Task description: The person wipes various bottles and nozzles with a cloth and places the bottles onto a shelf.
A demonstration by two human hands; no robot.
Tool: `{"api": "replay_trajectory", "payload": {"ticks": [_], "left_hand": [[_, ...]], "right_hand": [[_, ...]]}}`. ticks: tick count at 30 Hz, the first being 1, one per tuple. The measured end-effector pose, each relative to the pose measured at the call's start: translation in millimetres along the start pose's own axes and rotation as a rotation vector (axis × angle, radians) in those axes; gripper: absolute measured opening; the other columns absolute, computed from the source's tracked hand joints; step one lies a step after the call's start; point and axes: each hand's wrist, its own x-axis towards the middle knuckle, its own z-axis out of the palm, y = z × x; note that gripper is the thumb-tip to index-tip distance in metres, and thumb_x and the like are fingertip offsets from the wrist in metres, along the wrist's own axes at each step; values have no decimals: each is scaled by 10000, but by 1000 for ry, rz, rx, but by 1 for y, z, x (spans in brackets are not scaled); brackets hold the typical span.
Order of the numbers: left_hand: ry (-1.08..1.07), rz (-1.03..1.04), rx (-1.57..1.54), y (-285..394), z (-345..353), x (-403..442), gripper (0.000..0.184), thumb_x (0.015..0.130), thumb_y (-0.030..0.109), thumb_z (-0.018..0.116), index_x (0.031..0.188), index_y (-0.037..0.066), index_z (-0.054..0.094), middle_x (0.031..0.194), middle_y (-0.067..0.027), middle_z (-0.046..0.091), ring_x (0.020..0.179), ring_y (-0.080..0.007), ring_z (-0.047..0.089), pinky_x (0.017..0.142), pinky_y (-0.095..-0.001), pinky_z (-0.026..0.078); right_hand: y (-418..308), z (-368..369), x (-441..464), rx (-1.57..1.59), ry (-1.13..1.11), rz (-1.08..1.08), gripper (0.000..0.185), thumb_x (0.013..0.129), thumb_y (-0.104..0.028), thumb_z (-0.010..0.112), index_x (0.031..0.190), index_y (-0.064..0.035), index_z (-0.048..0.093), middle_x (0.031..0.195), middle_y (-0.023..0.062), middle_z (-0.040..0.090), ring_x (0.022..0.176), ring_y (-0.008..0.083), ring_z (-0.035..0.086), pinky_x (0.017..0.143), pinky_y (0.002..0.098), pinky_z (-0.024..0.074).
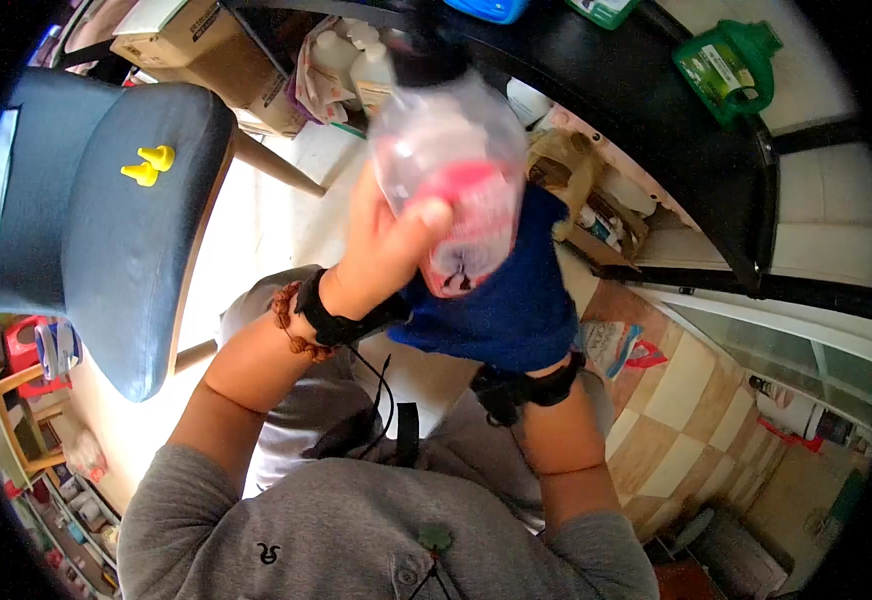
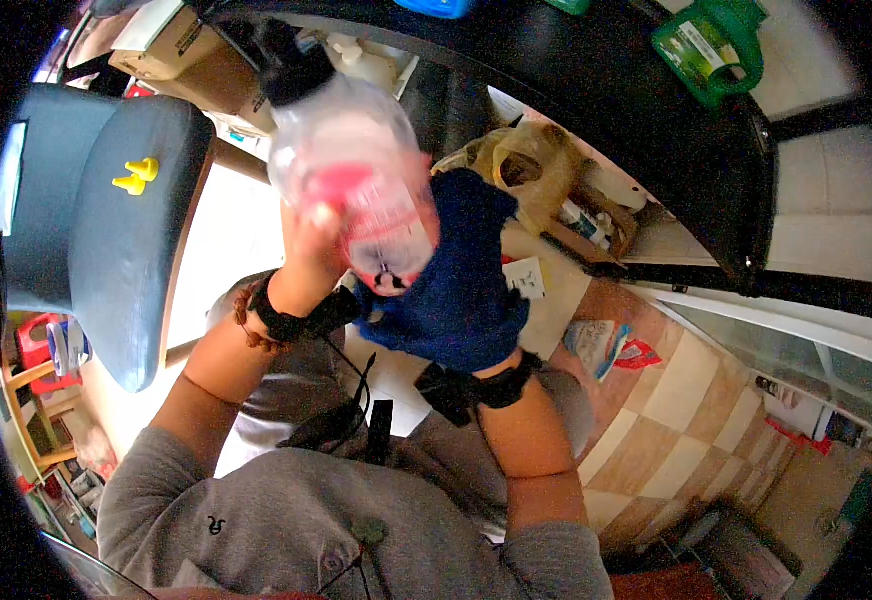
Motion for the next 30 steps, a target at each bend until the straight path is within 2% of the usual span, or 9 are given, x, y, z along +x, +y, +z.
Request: {"api": "replay_trajectory", "payload": {"ticks": [5, 8, 10, 13, 16, 18, 20, 26, 30], "left_hand": [[112, -237, -94, -13, -1, 1, 469, 913, 235, 571, 1293, 5, 423, 1173, -87, 562, 1055, -150, 544, 935, -303, 430], [73, -309, -351, -12, -11, 9, 402, 948, 231, 502, 1276, 7, 437, 1130, -82, 570, 996, -134, 565, 892, -286, 456], [26, -233, -177, -9, -11, 14, 489, 950, 226, 503, 1355, 12, 332, 1146, -108, 553, 1024, -167, 562, 902, -298, 456], [88, -108, 259, 13, 5, 25, 660, 945, 237, 532, 1443, 38, 147, 1233, -135, 489, 1113, -187, 511, 943, -319, 433], [29, -229, 134, 18, 14, 15, 699, 917, 240, 590, 1440, 54, 164, 1290, -93, 414, 1191, -172, 417, 998, -334, 364], [-59, -77, 197, 10, 20, 6, 762, 869, 256, 653, 1432, 60, 178, 1311, -88, 394, 1228, -177, 381, 1047, -353, 304], [-111, -55, 186, 4, 18, 3, 823, 810, 205, 724, 1424, 67, 193, 1254, -87, 446, 1172, -166, 436, 1003, -343, 355], [-255, -572, 22, -6, 23, -7, 821, 759, 106, 759, 1398, 84, 244, 1033, -29, 524, 956, -127, 525, 855, -306, 446], [-231, -432, 88, -12, 22, -11, 759, 781, 189, 741, 1371, 81, 277, 1088, -48, 497, 993, -128, 498, 860, -305, 441]], "right_hand": [[7, -1, -4, -44, 104, -135, 707, 666, -298, 815, 1203, 6, 469, 1077, 187, 583, 965, 313, 582, 916, 420, 425], [17, -8, -2, -237, 1, -397, 551, 723, -253, 776, 1132, 7, 513, 1023, 160, 614, 939, 270, 606, 879, 390, 457], [21, -10, -1, -242, -31, -476, 430, 771, -202, 733, 1092, 8, 540, 991, 136, 634, 915, 239, 621, 841, 366, 482], [12, -8, 6, -70, 18, -280, 338, 812, -140, 684, 1087, 6, 552, 973, 111, 644, 883, 219, 634, 782, 343, 505], [-4, -7, 17, -13, 40, 1, 337, 797, -141, 680, 1081, -18, 547, 964, 111, 631, 868, 248, 623, 752, 362, 494], [-5, -2, 9, 87, 89, 40, 276, 776, -165, 676, 1003, -56, 563, 945, 111, 618, 868, 281, 602, 749, 406, 465], [-4, 5, -1, 185, 127, 78, 216, 755, -189, 672, 926, -94, 579, 926, 111, 605, 868, 313, 580, 746, 451, 436], [28, -15, -10, -49, 84, -174, 466, 772, -297, 668, 1118, -49, 480, 1027, 187, 533, 912, 370, 527, 757, 466, 407], [28, -23, -4, -81, 104, -219, 467, 823, -290, 623, 1192, -52, 463, 1021, 169, 547, 894, 338, 543, 745, 433, 420]]}}
